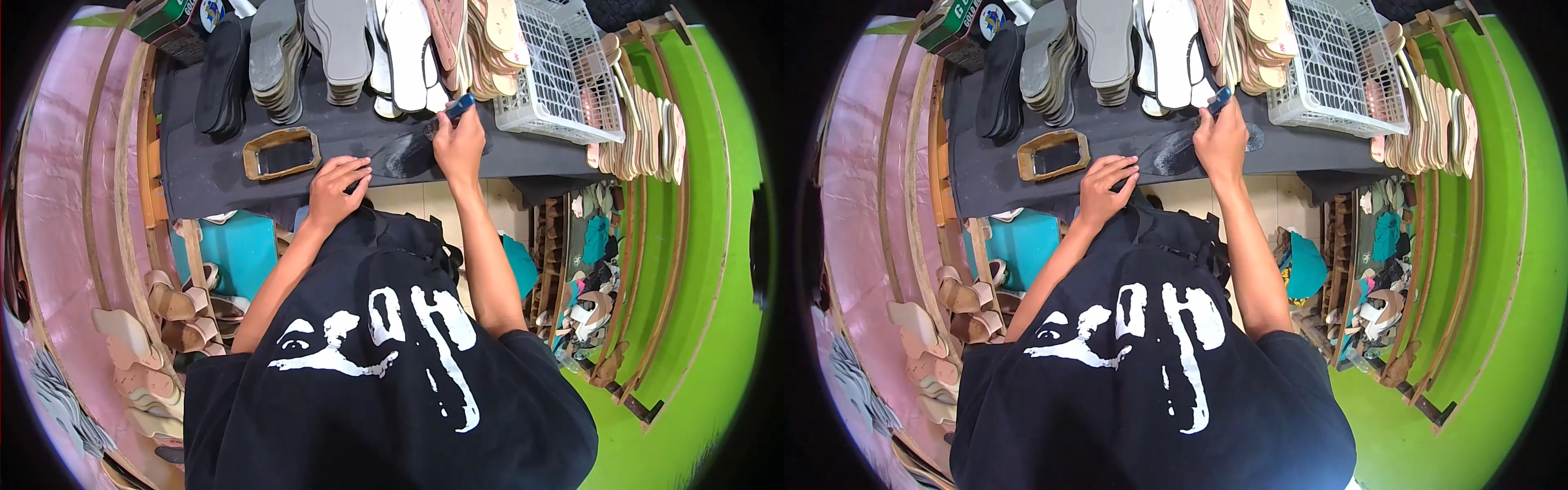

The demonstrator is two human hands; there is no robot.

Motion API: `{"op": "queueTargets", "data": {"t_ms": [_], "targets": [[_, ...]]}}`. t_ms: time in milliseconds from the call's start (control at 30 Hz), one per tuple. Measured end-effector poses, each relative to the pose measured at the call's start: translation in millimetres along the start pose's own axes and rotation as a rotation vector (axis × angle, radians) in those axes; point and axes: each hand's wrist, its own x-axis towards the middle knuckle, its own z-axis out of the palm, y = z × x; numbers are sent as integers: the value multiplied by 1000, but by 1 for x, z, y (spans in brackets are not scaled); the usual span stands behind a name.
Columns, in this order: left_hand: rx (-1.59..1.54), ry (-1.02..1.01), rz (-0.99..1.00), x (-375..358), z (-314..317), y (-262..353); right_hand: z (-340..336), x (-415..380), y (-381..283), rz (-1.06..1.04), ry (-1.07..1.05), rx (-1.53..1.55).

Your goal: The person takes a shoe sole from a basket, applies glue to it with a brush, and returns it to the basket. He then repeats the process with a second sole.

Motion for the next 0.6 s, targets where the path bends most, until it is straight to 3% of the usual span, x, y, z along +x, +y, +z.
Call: {"op": "queueTargets", "data": {"t_ms": [67,200,267,333,367,467,533,600], "targets": [[-6,1,-3,0,0,-1,9,-7,-7,-111,-16,-133],[7,7,-2,0,3,0,29,-39,-36,-246,-202,13],[9,10,-14,0,2,0,28,-35,-32,-207,-226,34],[-5,-2,-13,0,0,1,22,-19,-11,-182,-83,92],[1,3,-19,-1,1,0,16,-11,-10,-83,-95,13],[-28,6,-27,-3,2,-1,15,-7,-12,-82,-64,-29],[-5,9,-13,-2,3,-1,28,-23,-20,-189,-102,41],[-10,1,-19,-2,3,1,32,-38,-35,-235,-274,26]]}}
